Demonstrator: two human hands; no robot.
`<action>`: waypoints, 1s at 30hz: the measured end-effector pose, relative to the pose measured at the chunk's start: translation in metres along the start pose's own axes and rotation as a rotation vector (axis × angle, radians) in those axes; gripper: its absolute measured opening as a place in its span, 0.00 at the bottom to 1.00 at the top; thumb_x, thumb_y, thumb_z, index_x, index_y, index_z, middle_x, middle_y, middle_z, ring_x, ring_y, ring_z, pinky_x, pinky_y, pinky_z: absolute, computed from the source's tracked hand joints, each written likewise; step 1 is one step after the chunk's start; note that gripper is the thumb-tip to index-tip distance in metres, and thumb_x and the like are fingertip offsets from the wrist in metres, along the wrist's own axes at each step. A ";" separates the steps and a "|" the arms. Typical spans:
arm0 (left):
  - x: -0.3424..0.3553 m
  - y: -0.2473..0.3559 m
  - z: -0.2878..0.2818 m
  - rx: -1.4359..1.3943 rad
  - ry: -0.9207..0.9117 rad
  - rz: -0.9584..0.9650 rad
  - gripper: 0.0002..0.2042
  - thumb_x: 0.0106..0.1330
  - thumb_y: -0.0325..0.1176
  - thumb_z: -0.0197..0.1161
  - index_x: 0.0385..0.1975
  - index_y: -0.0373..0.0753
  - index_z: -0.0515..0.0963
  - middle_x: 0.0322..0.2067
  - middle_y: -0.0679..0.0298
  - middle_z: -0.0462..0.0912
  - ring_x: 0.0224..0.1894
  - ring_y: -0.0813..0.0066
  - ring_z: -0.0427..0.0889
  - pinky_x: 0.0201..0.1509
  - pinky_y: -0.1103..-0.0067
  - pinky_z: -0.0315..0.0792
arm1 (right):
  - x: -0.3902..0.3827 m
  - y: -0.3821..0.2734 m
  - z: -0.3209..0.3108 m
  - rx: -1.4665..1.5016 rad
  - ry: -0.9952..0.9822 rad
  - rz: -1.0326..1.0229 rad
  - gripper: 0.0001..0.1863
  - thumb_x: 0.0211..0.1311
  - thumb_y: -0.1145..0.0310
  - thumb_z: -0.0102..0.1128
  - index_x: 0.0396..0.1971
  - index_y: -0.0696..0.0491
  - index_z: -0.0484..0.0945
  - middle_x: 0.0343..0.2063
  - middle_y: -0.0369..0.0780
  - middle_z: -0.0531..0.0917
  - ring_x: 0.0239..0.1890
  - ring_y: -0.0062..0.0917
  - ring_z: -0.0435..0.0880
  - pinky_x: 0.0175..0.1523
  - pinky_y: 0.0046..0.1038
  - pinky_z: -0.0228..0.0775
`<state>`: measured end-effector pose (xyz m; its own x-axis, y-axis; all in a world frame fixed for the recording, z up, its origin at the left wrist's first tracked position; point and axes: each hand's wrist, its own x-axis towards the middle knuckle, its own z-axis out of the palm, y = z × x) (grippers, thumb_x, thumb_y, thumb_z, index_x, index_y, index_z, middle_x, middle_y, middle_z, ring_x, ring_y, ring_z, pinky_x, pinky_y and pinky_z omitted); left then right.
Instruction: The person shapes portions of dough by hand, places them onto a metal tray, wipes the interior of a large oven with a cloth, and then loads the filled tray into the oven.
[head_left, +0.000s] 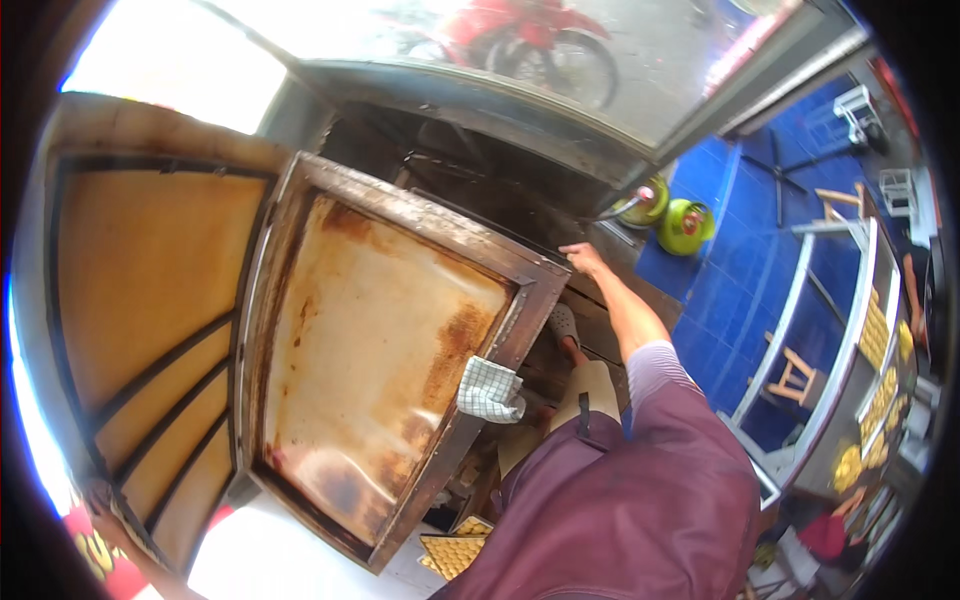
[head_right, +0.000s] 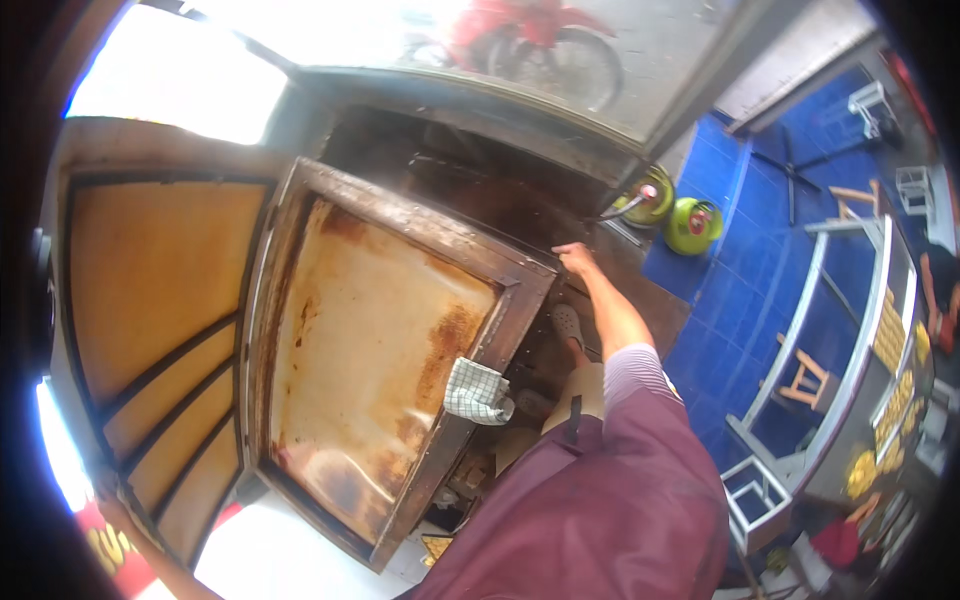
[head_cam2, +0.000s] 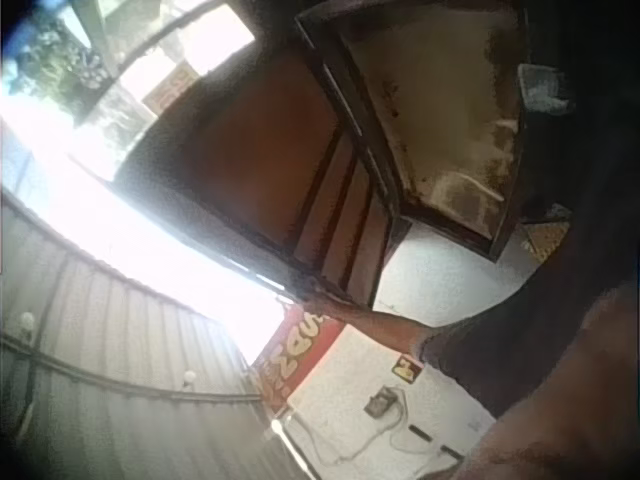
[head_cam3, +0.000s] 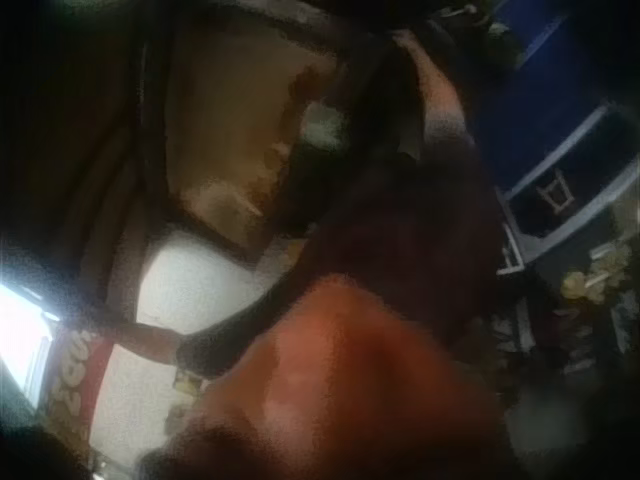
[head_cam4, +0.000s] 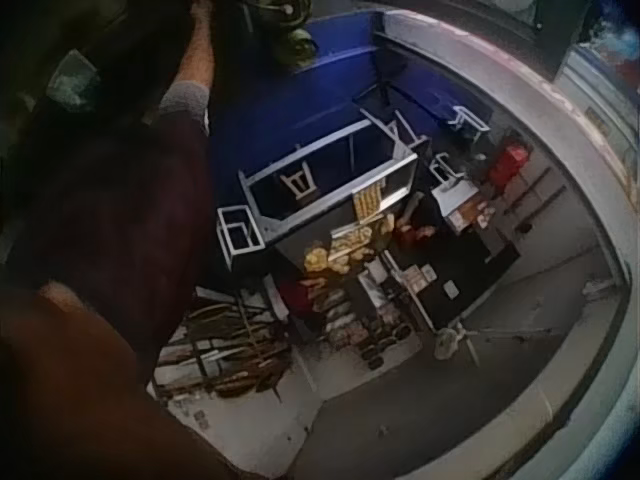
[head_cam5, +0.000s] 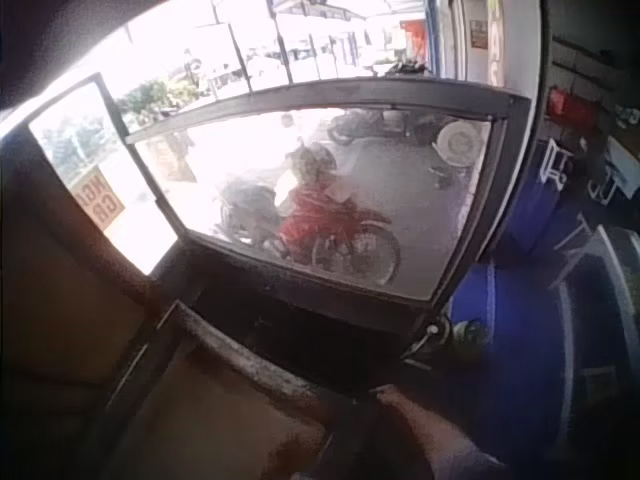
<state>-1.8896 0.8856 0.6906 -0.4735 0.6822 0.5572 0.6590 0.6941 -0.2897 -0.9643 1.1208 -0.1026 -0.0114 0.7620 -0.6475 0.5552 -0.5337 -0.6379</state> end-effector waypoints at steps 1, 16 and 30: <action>-0.001 -0.004 -0.010 0.022 -0.013 -0.018 0.26 0.73 0.52 0.45 0.60 0.39 0.72 0.52 0.51 0.80 0.54 0.51 0.78 0.58 0.67 0.68 | 0.006 0.003 -0.001 0.092 -0.099 0.037 0.24 0.54 0.76 0.54 0.52 0.43 0.82 0.41 0.40 0.86 0.28 0.19 0.81 0.33 0.26 0.75; -0.054 0.037 -0.031 0.173 0.096 0.014 0.24 0.73 0.52 0.46 0.60 0.45 0.74 0.51 0.52 0.80 0.53 0.48 0.78 0.52 0.62 0.71 | -0.153 -0.146 -0.142 0.076 -0.465 -0.441 0.22 0.61 0.73 0.58 0.57 0.54 0.77 0.33 0.31 0.83 0.35 0.12 0.75 0.45 0.21 0.69; -0.059 0.092 -0.010 0.027 0.292 -0.110 0.22 0.72 0.46 0.50 0.58 0.38 0.74 0.51 0.50 0.79 0.51 0.48 0.79 0.55 0.65 0.71 | -0.033 -0.598 -0.011 0.020 0.528 -1.277 0.12 0.60 0.62 0.63 0.39 0.52 0.86 0.33 0.48 0.84 0.35 0.40 0.83 0.42 0.37 0.75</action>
<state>-1.7956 0.9070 0.6391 -0.3511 0.5102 0.7851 0.5953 0.7688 -0.2334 -1.2868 1.4188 0.3054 -0.1823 0.7670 0.6151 0.3867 0.6312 -0.6724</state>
